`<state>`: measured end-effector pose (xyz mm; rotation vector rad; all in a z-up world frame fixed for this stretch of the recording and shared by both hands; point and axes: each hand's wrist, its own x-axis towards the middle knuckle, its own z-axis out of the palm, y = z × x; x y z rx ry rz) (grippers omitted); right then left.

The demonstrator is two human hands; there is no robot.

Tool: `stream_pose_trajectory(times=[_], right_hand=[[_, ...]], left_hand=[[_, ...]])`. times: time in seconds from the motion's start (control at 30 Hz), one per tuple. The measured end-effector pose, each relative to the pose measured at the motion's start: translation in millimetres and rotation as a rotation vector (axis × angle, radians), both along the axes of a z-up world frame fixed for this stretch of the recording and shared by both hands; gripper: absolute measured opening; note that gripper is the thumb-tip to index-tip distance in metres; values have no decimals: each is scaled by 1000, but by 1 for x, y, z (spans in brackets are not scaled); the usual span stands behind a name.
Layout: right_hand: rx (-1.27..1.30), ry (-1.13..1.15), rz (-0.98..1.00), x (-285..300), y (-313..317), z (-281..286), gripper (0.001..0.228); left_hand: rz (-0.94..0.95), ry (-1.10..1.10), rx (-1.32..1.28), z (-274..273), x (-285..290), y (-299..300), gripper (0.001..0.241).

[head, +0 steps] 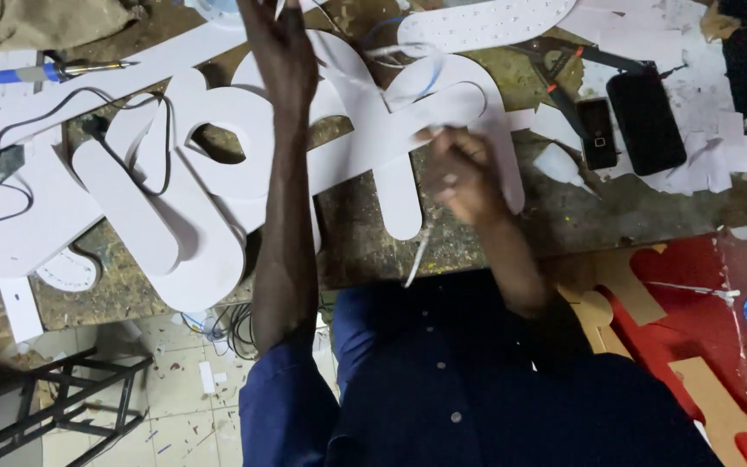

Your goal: Attaching LED light strips to the back of sign letters using scissors to cut them to length.

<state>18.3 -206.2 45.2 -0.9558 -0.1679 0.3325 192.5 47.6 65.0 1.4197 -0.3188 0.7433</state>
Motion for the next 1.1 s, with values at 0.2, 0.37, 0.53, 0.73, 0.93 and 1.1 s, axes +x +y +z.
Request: stream_pose_trajectory(times=[0.2, 0.37, 0.53, 0.73, 0.93, 1.1], right_hand=[[547, -144, -145, 107, -51, 26, 16], [232, 78, -1031, 247, -88, -35, 39], [109, -58, -390, 146, -45, -68, 59], [-12, 94, 278, 14, 36, 9, 77], [371, 4, 63, 57, -37, 21, 24], [554, 34, 12, 123, -21, 6, 21]], left_hand=[[-38, 733, -19, 75, -193, -66, 98], [-762, 970, -88, 46, -214, -50, 35], [-206, 505, -642, 4, -99, -25, 25], [46, 186, -283, 47, -15, -5, 36], [408, 266, 329, -43, 0, 75, 64], [-391, 490, 110, 30, -143, -40, 21]])
